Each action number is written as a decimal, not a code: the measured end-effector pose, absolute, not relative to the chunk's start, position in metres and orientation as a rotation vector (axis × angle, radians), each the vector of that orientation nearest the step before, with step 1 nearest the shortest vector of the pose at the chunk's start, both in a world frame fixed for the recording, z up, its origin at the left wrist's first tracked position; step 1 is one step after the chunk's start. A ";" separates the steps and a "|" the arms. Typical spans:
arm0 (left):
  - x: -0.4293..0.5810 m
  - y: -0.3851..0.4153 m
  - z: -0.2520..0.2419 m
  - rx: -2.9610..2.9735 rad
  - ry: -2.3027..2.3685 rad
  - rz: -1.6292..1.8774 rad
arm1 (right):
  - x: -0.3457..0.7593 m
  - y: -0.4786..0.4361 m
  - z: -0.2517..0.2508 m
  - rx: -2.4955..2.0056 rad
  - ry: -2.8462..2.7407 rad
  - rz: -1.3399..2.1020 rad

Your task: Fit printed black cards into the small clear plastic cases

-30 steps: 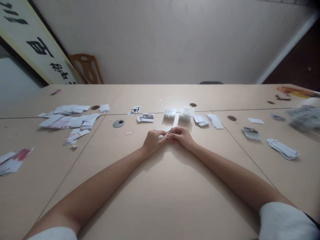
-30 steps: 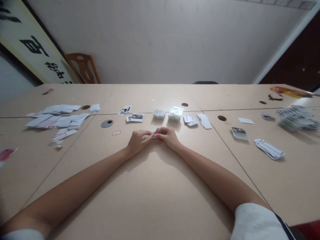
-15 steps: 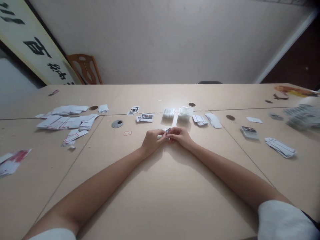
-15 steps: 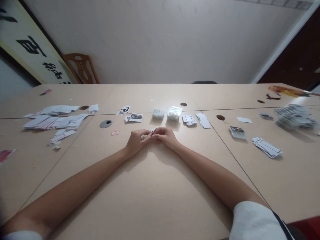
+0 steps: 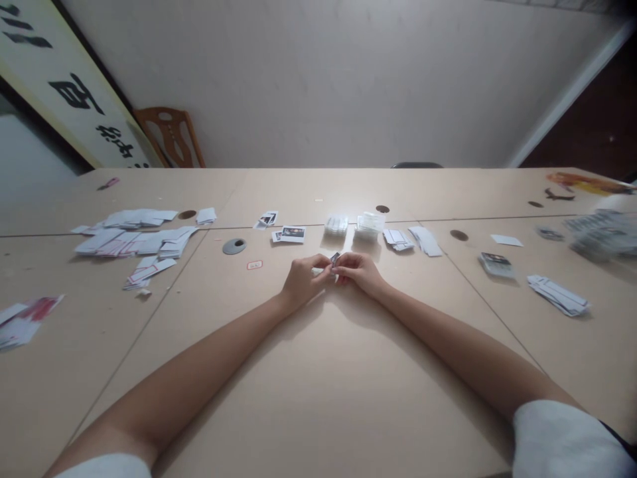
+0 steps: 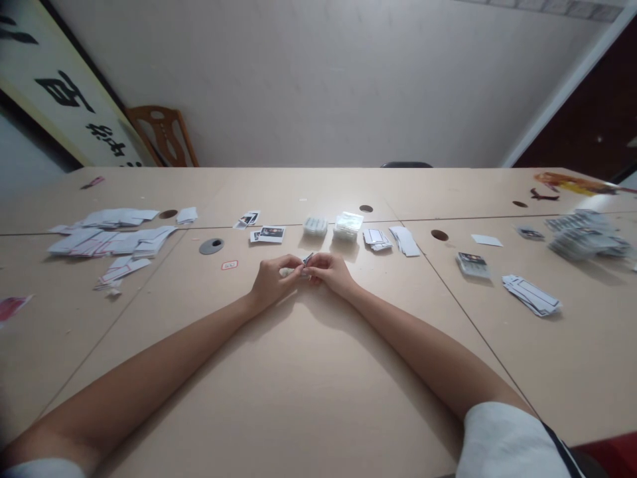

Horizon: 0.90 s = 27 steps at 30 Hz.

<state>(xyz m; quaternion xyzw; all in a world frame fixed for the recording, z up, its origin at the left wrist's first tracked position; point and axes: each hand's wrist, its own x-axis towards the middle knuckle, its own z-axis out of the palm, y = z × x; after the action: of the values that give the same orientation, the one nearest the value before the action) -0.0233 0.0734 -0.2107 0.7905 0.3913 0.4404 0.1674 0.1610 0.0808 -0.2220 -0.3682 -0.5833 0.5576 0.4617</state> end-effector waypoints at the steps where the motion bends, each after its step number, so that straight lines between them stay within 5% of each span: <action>1: -0.023 0.074 -0.211 2.255 1.114 1.253 | 0.161 0.081 -0.222 -0.907 -1.436 1.370; 27: -0.025 0.080 -0.212 2.286 1.235 1.311 | 0.159 0.081 -0.222 -0.976 -1.375 1.302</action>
<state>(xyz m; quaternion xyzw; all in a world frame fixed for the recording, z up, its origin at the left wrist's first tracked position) -0.0251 0.0802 -0.2121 0.7801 0.4216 0.4475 0.1155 0.1589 0.0814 -0.2222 -0.4009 -0.5646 0.5347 0.4844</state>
